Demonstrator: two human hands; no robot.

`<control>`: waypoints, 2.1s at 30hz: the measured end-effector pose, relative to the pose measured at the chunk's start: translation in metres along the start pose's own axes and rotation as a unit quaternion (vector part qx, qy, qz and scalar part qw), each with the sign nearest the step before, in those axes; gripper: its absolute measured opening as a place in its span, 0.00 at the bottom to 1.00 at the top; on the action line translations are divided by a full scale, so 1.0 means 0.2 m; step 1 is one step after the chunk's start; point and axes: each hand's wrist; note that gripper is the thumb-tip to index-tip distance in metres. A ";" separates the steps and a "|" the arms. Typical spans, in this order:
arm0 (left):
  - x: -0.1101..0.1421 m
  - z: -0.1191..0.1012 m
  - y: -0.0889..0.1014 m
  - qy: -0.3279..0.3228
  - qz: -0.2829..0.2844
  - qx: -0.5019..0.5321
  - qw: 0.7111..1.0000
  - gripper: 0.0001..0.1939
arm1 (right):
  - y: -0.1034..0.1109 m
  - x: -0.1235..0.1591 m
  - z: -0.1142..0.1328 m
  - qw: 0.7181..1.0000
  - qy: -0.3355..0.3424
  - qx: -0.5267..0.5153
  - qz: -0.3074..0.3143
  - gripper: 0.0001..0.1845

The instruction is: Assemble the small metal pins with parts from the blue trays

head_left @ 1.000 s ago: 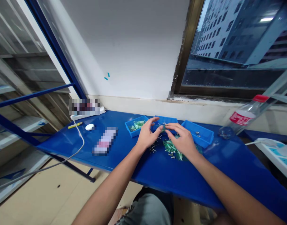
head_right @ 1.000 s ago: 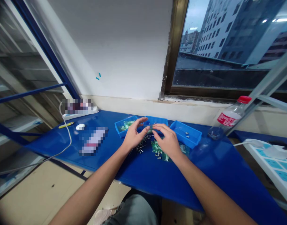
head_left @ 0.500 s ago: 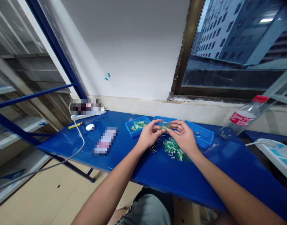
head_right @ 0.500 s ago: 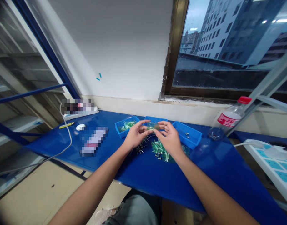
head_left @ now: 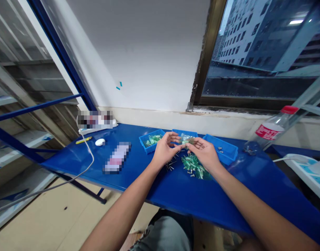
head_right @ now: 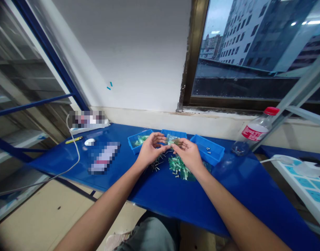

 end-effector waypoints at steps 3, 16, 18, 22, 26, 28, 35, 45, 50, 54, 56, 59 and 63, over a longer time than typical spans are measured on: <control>0.01 -0.04 0.00 -0.059 0.002 -0.096 0.994 0.15 | 0.00 0.00 -0.01 0.998 0.021 0.025 -0.058 0.23; 0.00 0.03 0.01 0.055 0.029 0.017 0.998 0.17 | -0.02 0.05 0.02 0.989 0.089 0.112 -0.039 0.17; 0.00 0.03 0.01 0.060 0.044 0.030 0.997 0.19 | -0.01 0.03 0.02 0.985 0.104 0.118 -0.065 0.20; 0.01 0.04 0.00 0.067 0.079 0.071 0.992 0.30 | 0.00 0.02 0.02 0.989 0.109 0.101 -0.001 0.20; 0.01 0.04 -0.01 0.070 0.047 0.045 0.995 0.30 | 0.00 0.03 0.02 0.995 0.057 0.072 0.025 0.20; 0.01 0.03 0.00 0.039 0.016 -0.008 0.999 0.25 | 0.00 0.03 0.02 0.997 0.031 0.071 -0.002 0.21; 0.02 -0.02 -0.01 -0.051 0.090 -0.068 0.992 0.21 | 0.00 0.03 0.01 0.997 0.018 0.049 -0.053 0.23; 0.01 0.00 0.00 0.038 0.056 -0.019 0.998 0.17 | -0.01 0.03 0.01 0.996 0.043 0.059 -0.050 0.22; 0.02 0.03 -0.02 0.064 0.072 0.058 0.994 0.25 | 0.00 0.03 0.00 0.995 0.074 0.071 0.013 0.18; 0.02 0.04 -0.01 0.068 0.045 0.049 0.995 0.24 | 0.00 0.02 -0.01 0.998 0.042 0.046 0.008 0.19; 0.01 0.04 -0.01 0.073 0.042 0.046 0.995 0.23 | 0.00 0.02 -0.01 1.000 0.010 0.021 0.010 0.20; 0.01 0.05 -0.01 0.076 0.048 0.040 0.995 0.21 | 0.00 0.02 -0.02 1.000 -0.010 0.002 0.019 0.21; 0.01 0.04 -0.02 0.061 0.050 0.029 0.996 0.19 | -0.01 0.02 -0.01 1.000 -0.009 -0.005 -0.002 0.24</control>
Point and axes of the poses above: each hand's wrist, its own x-axis away from the middle knuckle, its own y-axis out of the back of the hand, z = x × y, and after that the axes turned 6 degrees about -z, right-handed
